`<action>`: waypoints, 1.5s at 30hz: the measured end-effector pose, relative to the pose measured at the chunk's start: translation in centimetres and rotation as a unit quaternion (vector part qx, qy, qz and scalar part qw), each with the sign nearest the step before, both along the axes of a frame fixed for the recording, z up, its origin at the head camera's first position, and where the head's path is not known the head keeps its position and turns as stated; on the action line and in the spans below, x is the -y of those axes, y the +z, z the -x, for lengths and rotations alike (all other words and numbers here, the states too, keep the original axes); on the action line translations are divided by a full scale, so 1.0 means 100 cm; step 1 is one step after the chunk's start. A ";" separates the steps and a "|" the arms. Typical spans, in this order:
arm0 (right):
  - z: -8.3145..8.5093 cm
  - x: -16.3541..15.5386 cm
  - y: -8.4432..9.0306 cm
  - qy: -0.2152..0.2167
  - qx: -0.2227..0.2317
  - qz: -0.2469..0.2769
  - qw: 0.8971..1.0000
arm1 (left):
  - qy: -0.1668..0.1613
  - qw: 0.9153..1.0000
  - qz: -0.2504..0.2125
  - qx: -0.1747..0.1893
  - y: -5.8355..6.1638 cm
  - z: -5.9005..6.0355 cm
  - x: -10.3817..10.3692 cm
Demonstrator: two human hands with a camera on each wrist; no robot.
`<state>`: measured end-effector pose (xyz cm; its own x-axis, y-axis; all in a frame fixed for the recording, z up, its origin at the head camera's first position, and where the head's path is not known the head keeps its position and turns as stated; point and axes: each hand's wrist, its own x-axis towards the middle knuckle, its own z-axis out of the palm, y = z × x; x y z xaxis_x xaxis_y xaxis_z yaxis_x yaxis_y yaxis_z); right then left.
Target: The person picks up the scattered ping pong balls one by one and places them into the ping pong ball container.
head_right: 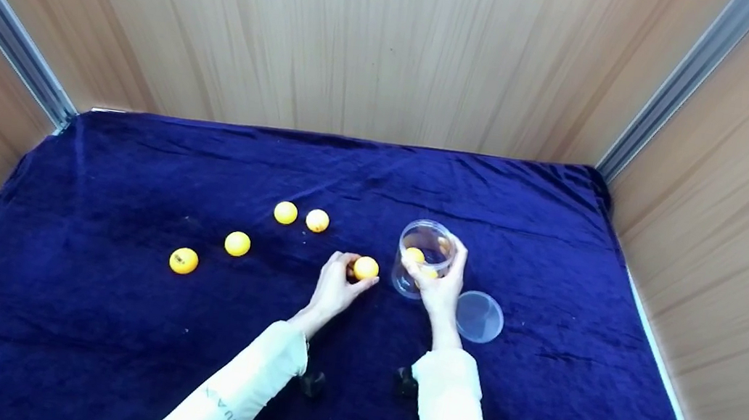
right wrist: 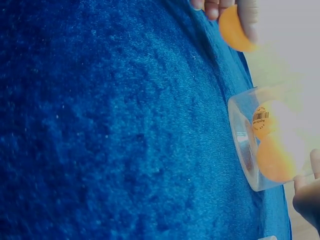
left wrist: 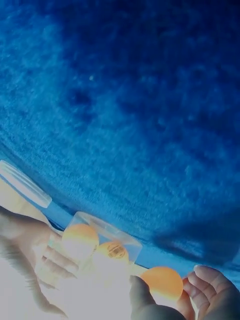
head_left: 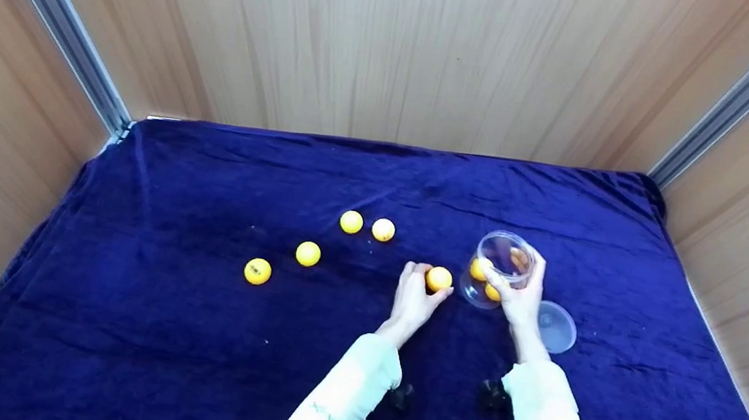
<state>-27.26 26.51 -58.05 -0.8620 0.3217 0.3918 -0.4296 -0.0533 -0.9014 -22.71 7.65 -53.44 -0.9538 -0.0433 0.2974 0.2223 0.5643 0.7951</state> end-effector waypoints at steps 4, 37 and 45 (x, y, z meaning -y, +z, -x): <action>0.000 0.000 0.002 0.007 -0.011 -0.003 1.000 | -0.003 1.000 -0.012 -0.012 0.005 0.001 -0.001; -0.014 0.011 0.024 0.013 -0.001 -0.003 1.000 | -0.060 0.993 -0.011 -0.098 0.070 0.012 -0.019; -0.030 0.023 0.056 0.006 0.038 -0.009 0.999 | -0.067 0.993 0.028 -0.091 0.077 0.015 -0.031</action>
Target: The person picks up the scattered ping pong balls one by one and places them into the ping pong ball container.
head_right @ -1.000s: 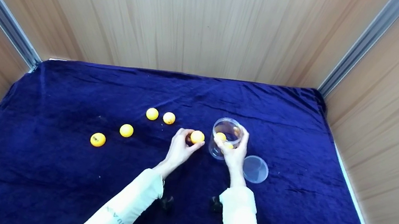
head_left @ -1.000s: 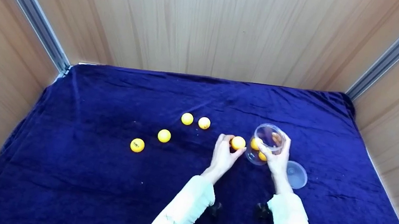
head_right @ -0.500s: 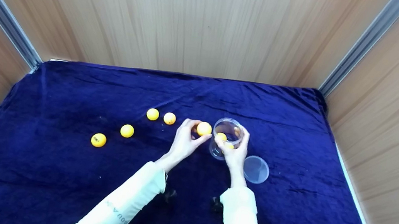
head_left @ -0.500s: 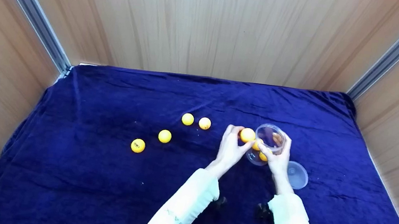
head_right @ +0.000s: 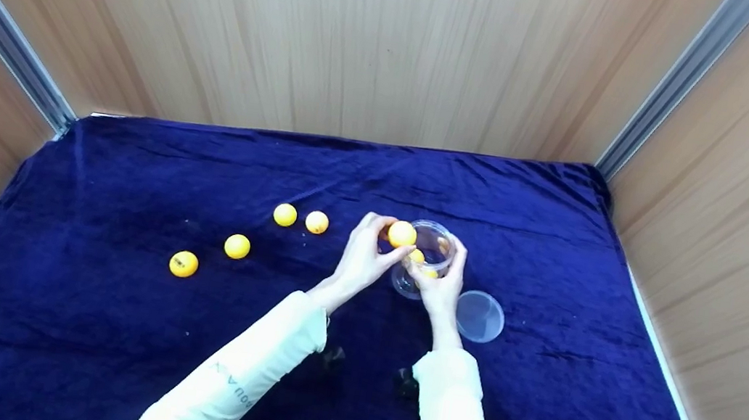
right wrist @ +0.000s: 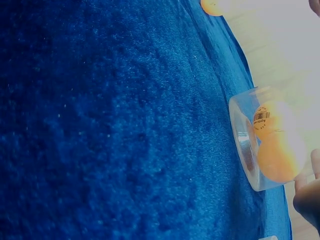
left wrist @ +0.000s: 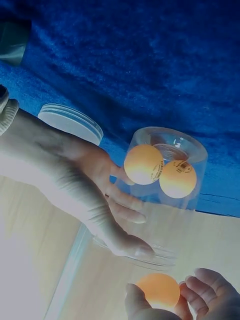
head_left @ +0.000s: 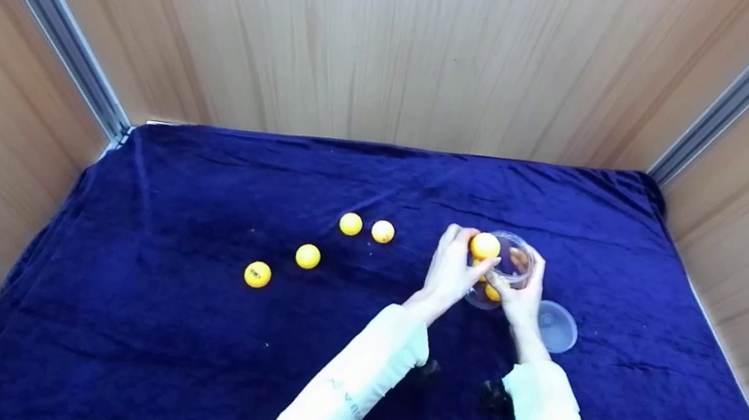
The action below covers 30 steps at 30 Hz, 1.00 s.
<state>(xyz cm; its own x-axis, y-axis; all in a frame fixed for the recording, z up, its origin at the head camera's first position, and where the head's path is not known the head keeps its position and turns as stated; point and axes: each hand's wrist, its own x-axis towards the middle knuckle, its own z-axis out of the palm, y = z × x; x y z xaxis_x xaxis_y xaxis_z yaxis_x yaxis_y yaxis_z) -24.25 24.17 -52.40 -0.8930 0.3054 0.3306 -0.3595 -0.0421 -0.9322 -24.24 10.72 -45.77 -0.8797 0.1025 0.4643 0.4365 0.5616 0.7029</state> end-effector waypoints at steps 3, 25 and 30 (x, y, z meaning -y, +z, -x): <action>-0.003 0.002 0.006 0.007 -0.010 -0.004 1.000 | 0.005 1.000 0.021 0.013 0.001 0.001 -0.004; 0.002 -0.001 -0.004 0.010 -0.032 0.024 0.999 | 0.004 1.000 0.024 0.017 0.008 -0.001 -0.004; 0.001 0.000 -0.003 0.008 -0.015 0.024 1.000 | -0.002 1.000 0.009 0.001 0.007 -0.002 0.002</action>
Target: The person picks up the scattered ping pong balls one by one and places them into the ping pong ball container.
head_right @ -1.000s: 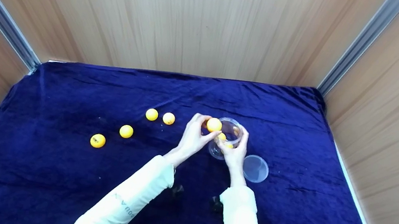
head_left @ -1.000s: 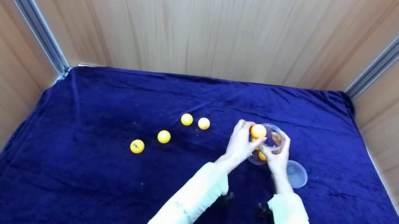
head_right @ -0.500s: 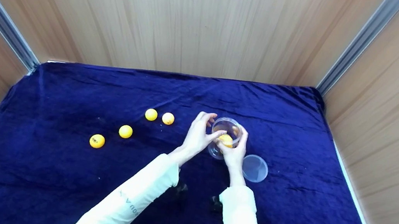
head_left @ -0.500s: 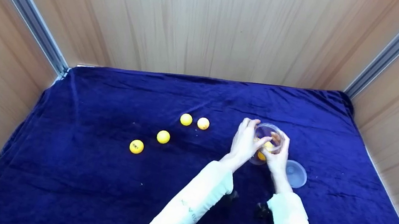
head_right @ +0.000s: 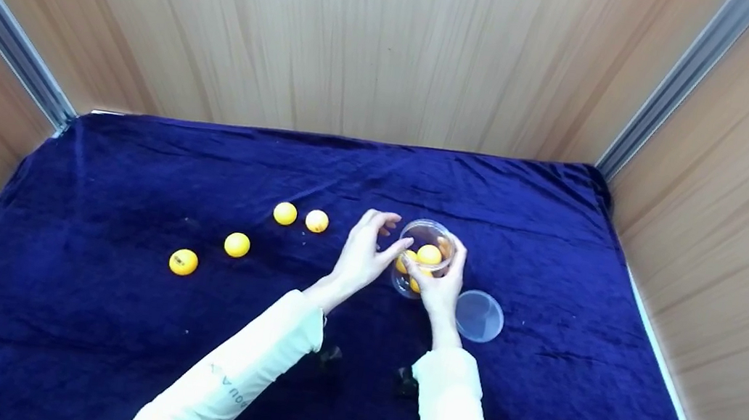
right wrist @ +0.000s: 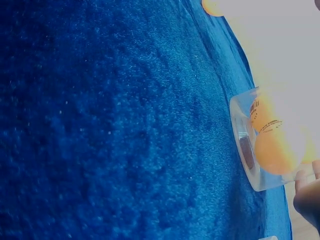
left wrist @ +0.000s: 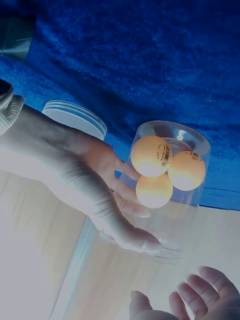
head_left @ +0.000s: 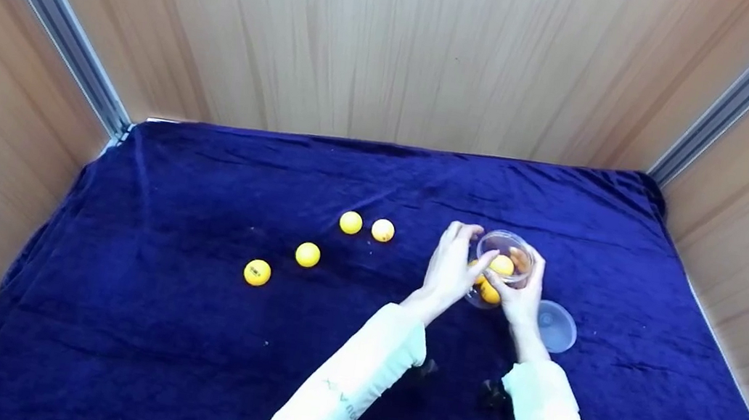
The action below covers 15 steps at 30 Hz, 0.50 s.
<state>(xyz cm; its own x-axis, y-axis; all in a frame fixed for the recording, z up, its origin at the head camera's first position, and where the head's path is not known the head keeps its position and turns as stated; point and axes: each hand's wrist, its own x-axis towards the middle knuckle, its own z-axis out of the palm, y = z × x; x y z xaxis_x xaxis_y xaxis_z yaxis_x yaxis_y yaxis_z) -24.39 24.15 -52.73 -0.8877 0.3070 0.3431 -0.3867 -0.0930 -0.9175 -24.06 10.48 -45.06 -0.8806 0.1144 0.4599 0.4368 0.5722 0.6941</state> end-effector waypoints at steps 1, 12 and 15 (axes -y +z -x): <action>0.000 0.000 0.000 -0.001 0.002 -0.002 1.000 | -0.001 1.000 -0.004 -0.004 0.000 0.000 0.002; -0.002 0.003 0.004 -0.007 -0.011 -0.017 1.000 | -0.003 1.000 -0.024 -0.018 -0.004 -0.002 0.030; 0.002 0.000 -0.004 -0.007 -0.021 -0.013 1.000 | -0.002 1.000 -0.025 -0.016 -0.005 -0.002 0.039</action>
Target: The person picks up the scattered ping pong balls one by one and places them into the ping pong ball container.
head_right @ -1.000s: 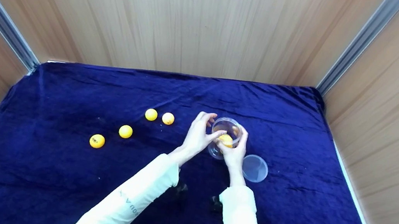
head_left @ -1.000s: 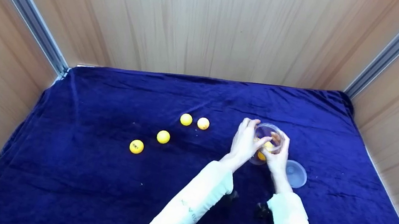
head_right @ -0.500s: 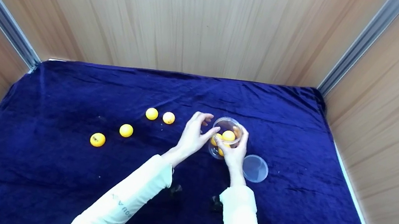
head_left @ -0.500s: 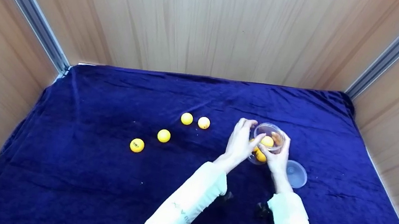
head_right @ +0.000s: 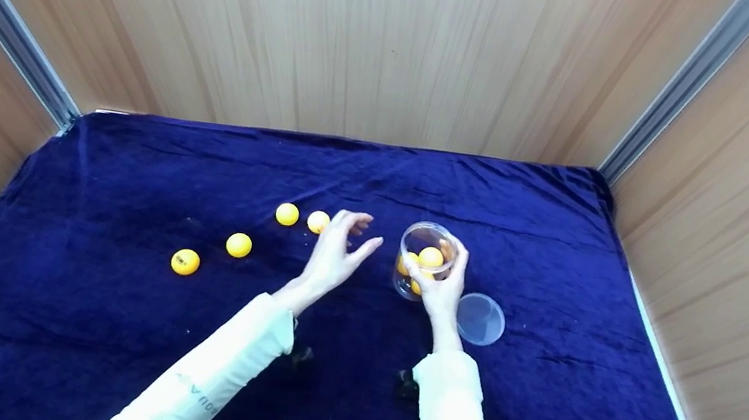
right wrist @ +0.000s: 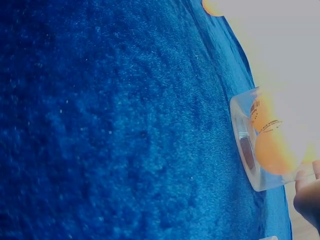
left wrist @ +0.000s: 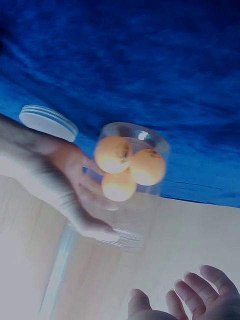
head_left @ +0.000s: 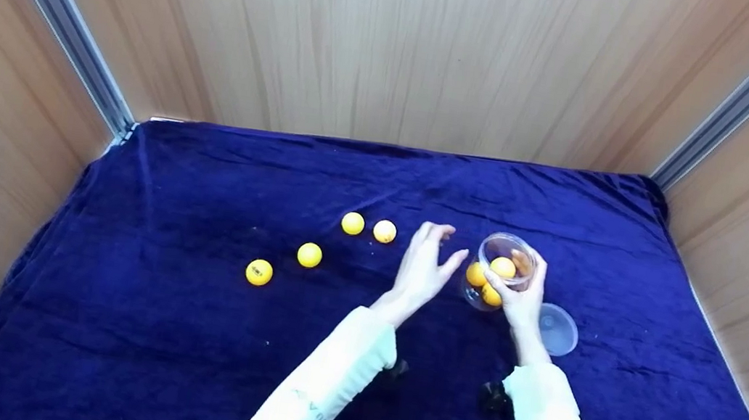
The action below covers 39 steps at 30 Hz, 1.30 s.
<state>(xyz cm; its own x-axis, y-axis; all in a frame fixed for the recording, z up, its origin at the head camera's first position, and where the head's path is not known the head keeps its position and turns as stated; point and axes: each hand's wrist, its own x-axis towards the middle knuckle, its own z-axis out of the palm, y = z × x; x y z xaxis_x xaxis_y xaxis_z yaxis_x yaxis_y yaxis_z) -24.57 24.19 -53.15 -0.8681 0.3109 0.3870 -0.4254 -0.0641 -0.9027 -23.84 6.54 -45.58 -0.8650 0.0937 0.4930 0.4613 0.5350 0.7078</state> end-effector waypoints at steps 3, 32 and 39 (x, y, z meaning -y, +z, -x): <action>0.000 0.000 -0.001 0.000 -0.005 0.003 1.000 | -0.001 1.000 -0.004 -0.003 -0.002 0.000 0.009; 0.022 -0.014 -0.035 0.022 -0.032 0.021 0.999 | 0.031 0.998 0.052 -0.026 -0.027 -0.009 0.121; 0.017 -0.012 -0.026 0.038 -0.036 0.043 0.998 | 0.066 0.996 0.055 -0.016 -0.035 -0.012 0.151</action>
<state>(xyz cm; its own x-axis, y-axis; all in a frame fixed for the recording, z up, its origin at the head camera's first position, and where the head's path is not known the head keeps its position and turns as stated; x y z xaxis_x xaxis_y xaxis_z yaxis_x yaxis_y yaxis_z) -26.31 25.39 -55.79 -0.8615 0.2796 0.4238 -0.4797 -0.1746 -0.8599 -22.66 -8.54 -49.11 -0.8571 0.0351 0.5139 0.4037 0.6653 0.6280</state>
